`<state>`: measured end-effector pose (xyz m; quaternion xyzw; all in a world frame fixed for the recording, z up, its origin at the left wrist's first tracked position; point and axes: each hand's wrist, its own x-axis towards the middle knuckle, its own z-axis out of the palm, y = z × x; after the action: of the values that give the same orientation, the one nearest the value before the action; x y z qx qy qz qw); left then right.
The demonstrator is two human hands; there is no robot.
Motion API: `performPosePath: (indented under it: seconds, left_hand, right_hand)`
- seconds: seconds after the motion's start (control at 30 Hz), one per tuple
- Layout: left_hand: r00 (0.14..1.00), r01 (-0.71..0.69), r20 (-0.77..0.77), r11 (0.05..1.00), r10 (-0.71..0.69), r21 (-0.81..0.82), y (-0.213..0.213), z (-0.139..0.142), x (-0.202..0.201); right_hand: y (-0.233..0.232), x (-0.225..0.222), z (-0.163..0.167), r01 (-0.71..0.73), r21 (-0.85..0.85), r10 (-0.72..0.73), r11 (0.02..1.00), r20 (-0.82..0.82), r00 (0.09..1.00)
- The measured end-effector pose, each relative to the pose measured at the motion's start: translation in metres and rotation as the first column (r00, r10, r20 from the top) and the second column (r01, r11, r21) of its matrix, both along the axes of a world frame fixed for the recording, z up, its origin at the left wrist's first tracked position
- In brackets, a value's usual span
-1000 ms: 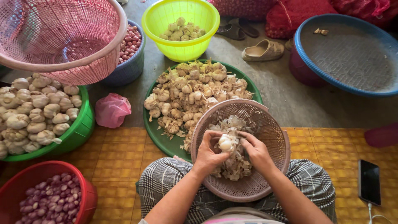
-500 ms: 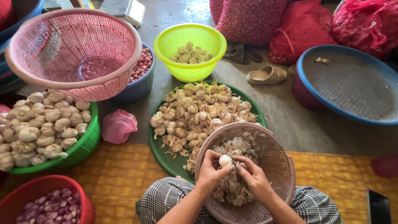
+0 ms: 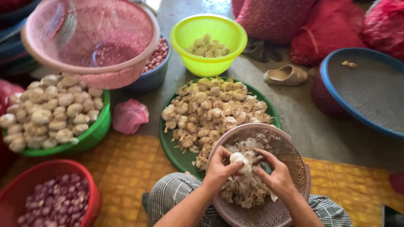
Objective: The person sits on the floor and peels the dry outer skins off garlic bulbs by hand, one bulb at a time, over a plastic basket. Peeled bulbs are placed into a yellow bowl and discarded skins collect in the basket and on a tray beside them.
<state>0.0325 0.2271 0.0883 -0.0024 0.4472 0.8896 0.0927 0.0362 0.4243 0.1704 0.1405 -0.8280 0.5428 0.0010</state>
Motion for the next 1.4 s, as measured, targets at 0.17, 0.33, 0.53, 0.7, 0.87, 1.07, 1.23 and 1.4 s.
performPosePath:
  seconds: [0.17,0.33,0.53,0.7,0.87,1.07,1.23,1.4]
  left_hand:
    - [0.991,-0.001,-0.133,0.994,-0.014,-0.11,-0.008,0.005,-0.002]
    - [0.992,-0.093,-0.088,0.992,0.085,-0.09,-0.041,0.024,-0.013]
    - [0.884,-0.435,-0.319,0.851,0.342,-0.295,-0.077,0.064,-0.083]
    - [0.862,-0.494,-0.348,0.767,0.369,-0.411,-0.099,0.066,-0.138]
    - [0.876,-0.482,-0.34,0.6,0.342,-0.638,-0.102,0.011,-0.153]
    - [0.826,-0.562,-0.545,0.254,0.143,-0.787,-0.086,-0.015,-0.192]
    - [0.823,-0.559,-0.558,0.02,-0.108,-0.829,-0.055,-0.01,-0.217]
    - [0.857,-0.511,-0.512,0.04,-0.062,-0.859,-0.046,-0.022,-0.226]
  right_hand:
    - [-0.012,0.001,-0.007,-0.039,0.073,0.041,0.997,-0.022,0.999]
    - [-0.025,-0.037,0.002,-0.061,-0.117,0.113,0.991,0.519,0.847]
    - [-0.094,-0.2,0.092,0.057,-0.451,0.096,0.891,0.31,0.946]
    - [-0.126,-0.19,0.117,-0.124,-0.184,0.116,0.975,-0.055,0.992]
    - [-0.114,-0.102,0.085,-0.062,-0.027,0.067,0.998,0.243,0.968]
    - [-0.075,-0.078,0.063,0.084,-0.241,0.003,0.967,0.342,0.94]
    - [-0.059,-0.076,0.052,-0.015,-0.196,0.073,0.981,0.293,0.953]
    - [-0.048,-0.078,0.035,0.04,-0.18,0.036,0.983,0.401,0.915]
